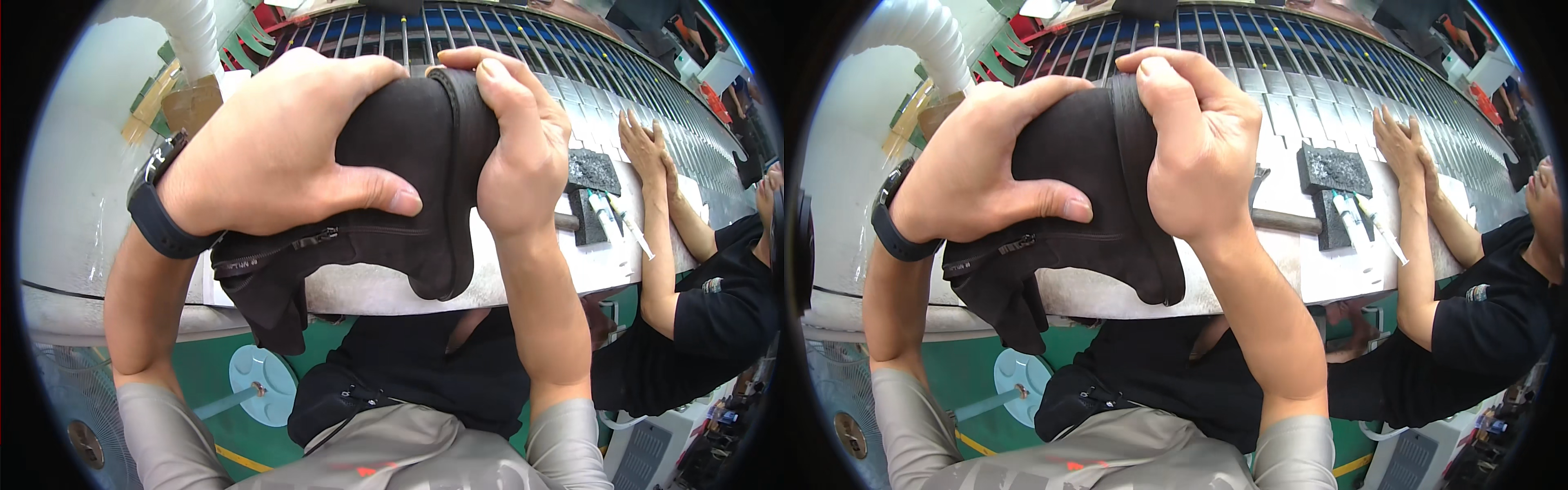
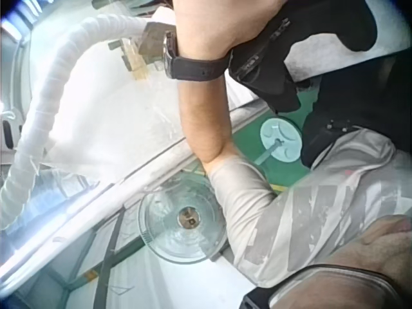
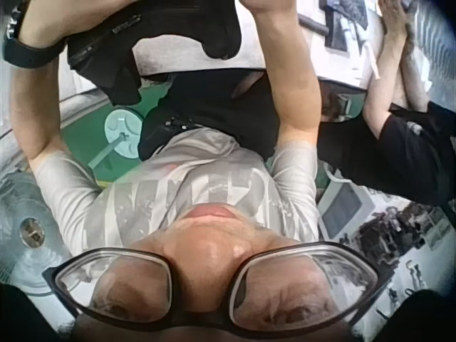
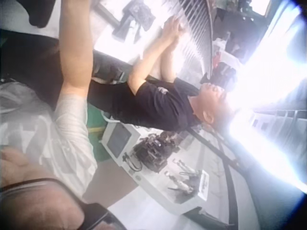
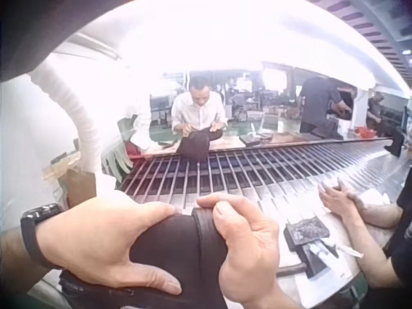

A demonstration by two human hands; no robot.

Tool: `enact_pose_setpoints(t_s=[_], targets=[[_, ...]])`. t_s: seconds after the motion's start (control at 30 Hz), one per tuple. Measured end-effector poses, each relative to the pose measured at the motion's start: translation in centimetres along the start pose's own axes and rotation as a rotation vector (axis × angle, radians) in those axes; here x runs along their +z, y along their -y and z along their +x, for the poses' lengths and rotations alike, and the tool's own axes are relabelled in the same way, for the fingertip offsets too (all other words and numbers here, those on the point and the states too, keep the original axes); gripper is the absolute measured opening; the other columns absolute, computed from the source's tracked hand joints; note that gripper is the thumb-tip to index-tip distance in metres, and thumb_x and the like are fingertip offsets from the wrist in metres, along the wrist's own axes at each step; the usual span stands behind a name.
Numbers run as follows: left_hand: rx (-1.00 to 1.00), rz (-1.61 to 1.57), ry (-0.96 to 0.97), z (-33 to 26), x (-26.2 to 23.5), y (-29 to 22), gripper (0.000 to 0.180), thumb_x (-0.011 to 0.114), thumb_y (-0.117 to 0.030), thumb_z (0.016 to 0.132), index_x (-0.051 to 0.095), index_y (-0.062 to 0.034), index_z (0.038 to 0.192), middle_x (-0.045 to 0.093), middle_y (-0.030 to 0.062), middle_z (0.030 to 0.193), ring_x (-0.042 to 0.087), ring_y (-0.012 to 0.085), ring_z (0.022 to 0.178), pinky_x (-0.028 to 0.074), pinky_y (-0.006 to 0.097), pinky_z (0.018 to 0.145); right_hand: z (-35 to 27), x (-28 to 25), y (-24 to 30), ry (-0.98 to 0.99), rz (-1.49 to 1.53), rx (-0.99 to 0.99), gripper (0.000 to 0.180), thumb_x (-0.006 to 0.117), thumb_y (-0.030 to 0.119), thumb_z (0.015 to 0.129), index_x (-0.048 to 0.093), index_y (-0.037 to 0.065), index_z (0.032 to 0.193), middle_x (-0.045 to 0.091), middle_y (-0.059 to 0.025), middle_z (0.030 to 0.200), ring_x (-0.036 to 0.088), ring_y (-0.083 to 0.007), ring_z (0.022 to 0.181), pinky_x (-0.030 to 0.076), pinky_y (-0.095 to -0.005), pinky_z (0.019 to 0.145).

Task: The person takes shoe soles and boot uppers from a conveyor belt, presses each sole onto its boot upper by hand to attach them firmly, and places the assembled boots onto the conveyor belt.

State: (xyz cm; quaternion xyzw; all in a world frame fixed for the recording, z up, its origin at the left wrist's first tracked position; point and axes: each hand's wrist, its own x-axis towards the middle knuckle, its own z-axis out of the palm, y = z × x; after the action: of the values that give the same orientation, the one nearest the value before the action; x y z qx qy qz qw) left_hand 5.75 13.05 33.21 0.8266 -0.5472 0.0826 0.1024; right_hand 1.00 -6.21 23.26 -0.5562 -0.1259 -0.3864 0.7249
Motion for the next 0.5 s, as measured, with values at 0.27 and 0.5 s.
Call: enact_pose_setpoints(t_s=[0.27,0.5], targets=[[0.020,0.010,0.002,-0.6,-0.1,-2.4,0.089,0.095,-0.051,0.070,0.062,-0.0043,0.138,0.073,0.0192,0.106,0.067,0.0426,0.099,0.050,0.046,0.091,-1.8,-1.0,2.5,-0.023,0.016,0.050,0.022,0.059,0.010,0.102,0.076,-0.004,0.105,0.057,0.0078,0.073,0.044,0.0010,0.066,0.032,-0.0205,0.059],[0.057,0.060,0.014,-1.1,-0.6,-5.9,0.091,0.096,-0.043,0.068,0.060,0.0004,0.139,0.074,0.0188,0.105,0.070,0.0396,0.093,0.050,0.043,0.082,-3.5,-2.9,5.0,0.033,-0.104,-0.020,0.023,0.057,0.007,0.098,0.075,-0.004,0.107,0.071,-0.0034,0.092,0.058,-0.0057,0.081,0.047,-0.0229,0.074]])
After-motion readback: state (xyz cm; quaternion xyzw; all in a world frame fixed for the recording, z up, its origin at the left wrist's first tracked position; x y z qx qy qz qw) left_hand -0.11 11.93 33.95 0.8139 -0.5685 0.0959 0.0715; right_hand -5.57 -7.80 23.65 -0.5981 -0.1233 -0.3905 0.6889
